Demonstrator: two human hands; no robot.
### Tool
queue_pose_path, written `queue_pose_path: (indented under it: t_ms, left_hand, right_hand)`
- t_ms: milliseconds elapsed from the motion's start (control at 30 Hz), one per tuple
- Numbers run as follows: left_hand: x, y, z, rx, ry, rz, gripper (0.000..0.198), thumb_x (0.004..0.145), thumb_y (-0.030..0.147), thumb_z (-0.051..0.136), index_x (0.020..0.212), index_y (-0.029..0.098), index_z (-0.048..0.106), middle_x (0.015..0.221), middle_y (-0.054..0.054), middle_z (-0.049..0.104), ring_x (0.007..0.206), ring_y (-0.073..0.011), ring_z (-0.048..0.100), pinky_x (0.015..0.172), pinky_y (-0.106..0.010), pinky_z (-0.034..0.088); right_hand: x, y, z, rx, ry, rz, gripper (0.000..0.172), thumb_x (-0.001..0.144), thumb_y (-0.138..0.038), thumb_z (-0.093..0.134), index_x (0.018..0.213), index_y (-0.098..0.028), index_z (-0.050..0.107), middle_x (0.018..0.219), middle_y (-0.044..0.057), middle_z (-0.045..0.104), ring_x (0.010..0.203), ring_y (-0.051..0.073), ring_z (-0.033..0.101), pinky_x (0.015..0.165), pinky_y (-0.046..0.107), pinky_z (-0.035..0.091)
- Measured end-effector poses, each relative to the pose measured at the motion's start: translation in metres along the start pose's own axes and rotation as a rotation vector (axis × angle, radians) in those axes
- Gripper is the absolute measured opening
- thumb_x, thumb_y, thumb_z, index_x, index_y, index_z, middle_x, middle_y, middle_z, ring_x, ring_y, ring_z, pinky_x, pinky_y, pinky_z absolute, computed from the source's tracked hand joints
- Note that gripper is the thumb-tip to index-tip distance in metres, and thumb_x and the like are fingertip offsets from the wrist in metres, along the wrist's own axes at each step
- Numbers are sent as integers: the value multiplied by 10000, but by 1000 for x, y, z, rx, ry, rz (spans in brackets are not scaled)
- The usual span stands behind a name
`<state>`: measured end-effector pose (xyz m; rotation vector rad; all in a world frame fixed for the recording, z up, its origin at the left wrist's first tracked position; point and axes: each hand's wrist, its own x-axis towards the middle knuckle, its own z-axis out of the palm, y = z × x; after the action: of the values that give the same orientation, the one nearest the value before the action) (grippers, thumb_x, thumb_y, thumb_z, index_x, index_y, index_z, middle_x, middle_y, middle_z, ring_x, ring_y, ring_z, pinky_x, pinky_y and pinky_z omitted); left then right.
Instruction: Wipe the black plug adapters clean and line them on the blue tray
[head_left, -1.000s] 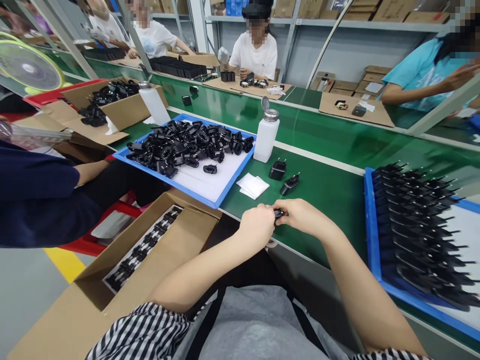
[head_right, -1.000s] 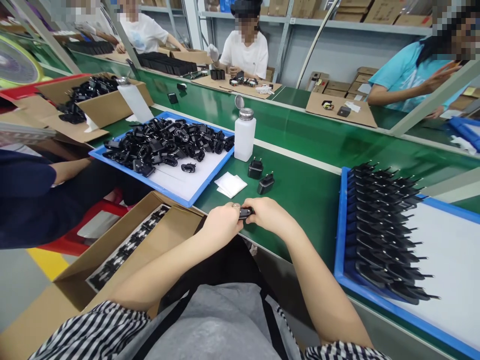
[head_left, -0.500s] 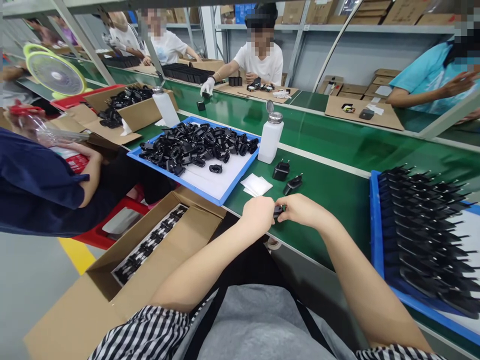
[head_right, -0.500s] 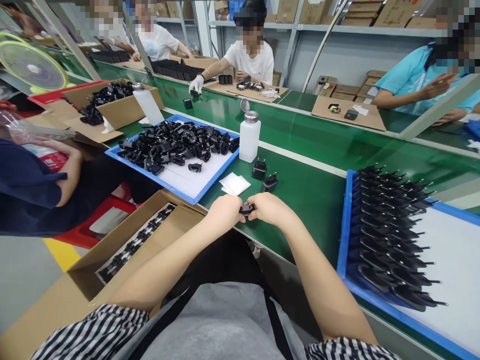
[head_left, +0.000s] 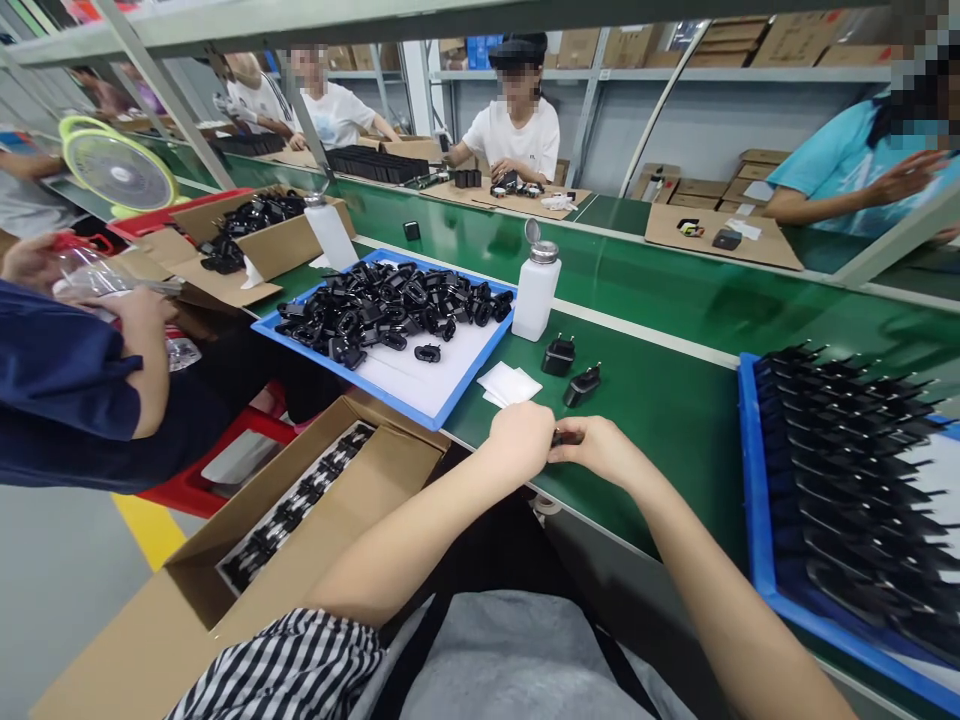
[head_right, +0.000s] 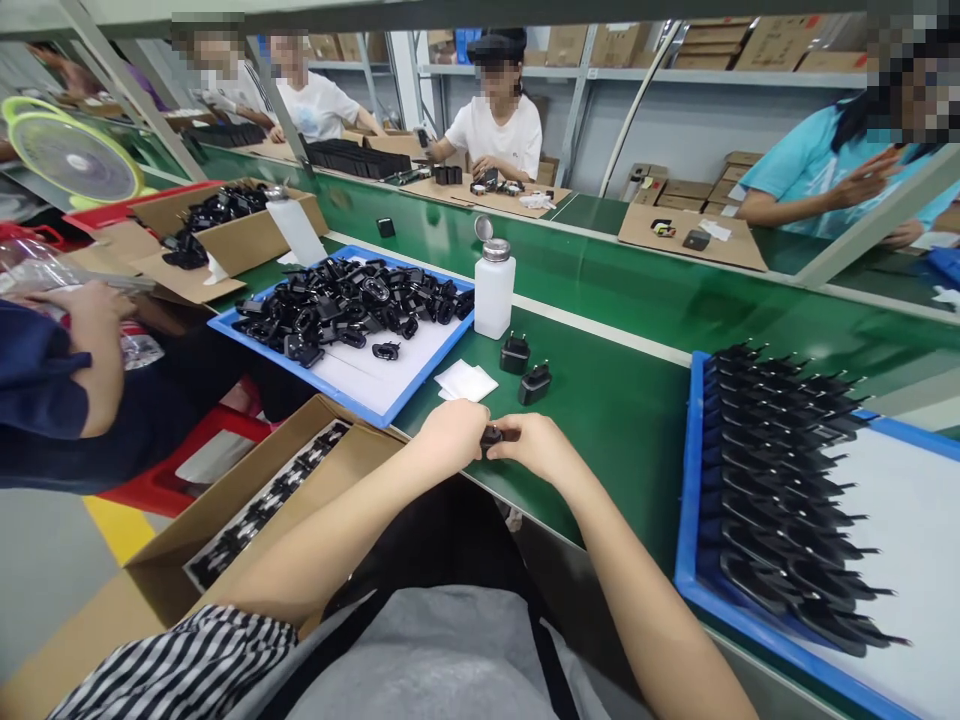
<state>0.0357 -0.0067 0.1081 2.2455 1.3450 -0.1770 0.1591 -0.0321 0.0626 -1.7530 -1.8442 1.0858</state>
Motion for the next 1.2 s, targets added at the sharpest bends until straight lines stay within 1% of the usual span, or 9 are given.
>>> queue_pose_path:
  t_ms: [167,233,333,533,767,867,967,1067,1200]
  left_hand:
    - [1,-38,9,-130,27,152,301,606,256,600,898,182,589,791,-9,629,737,-160,573,643,-224,421]
    - [3,-45,11,-201,44,183,284,614,257,590,887,180,595,766,5,629,688,-137,571,624,-207,417]
    - [6,-40,5,-93,45,163,254,597,262,610,829,160,613,738,-26,629,697,-166,572,603,-227,415]
    - [4,-8,-18,239,-131,142,81,643,126,553,700,123,610,664,-82,615,666,-202,592,565,-247,420]
    - [6,-21,0,135,-71,170,92,674,200,529,724,145,584,667,-68,620,675,-208,595,588,-265,431]
    - [11,-28,13,-77,-39,193,247,656,310,555,849,156,567,711,-48,625,716,-200,591,619,-269,440]
    - [27,-35,15,-264,59,183,658,552,359,639,1119,122,404,999,-107,566,904,-223,540,741,-300,428]
    - [57,-42,8,-326,249,186,1032,455,346,696,1247,18,122,1278,-234,250,1179,-260,266,937,-330,278]
    - [101,-44,6,-436,222,352,1236,358,370,722,1246,-10,-48,1320,-264,31,1233,-271,29,999,-351,134]
  right_hand:
    - [-12,7,15,84,194,-1,245,616,-195,595,858,-215,567,806,-18,626,724,150,572,649,243,421]
    - [-14,4,14,45,192,2,191,617,-186,598,800,-214,549,804,-19,623,718,145,575,637,239,418]
    - [-12,-8,8,-115,123,44,134,619,-178,605,728,-211,533,749,-14,625,699,158,575,590,241,403]
    - [-2,-28,-3,-499,2,149,62,625,-202,597,650,-202,540,620,10,601,609,191,556,440,230,282]
    - [-14,-11,18,-253,133,109,171,675,-197,518,842,-218,488,713,0,604,603,164,552,496,235,351]
    - [-17,4,19,-80,208,96,273,651,-228,534,904,-222,432,725,-11,590,625,165,562,530,247,398]
    - [-11,20,0,-32,280,144,264,622,-212,554,863,-224,449,730,-16,582,638,169,570,591,270,422]
    - [2,31,-24,-28,336,194,345,613,-162,555,941,-195,452,798,12,584,655,165,577,668,297,422]
    - [24,38,-42,-40,318,181,650,546,-143,622,1130,-112,338,947,93,560,787,195,561,731,326,413]
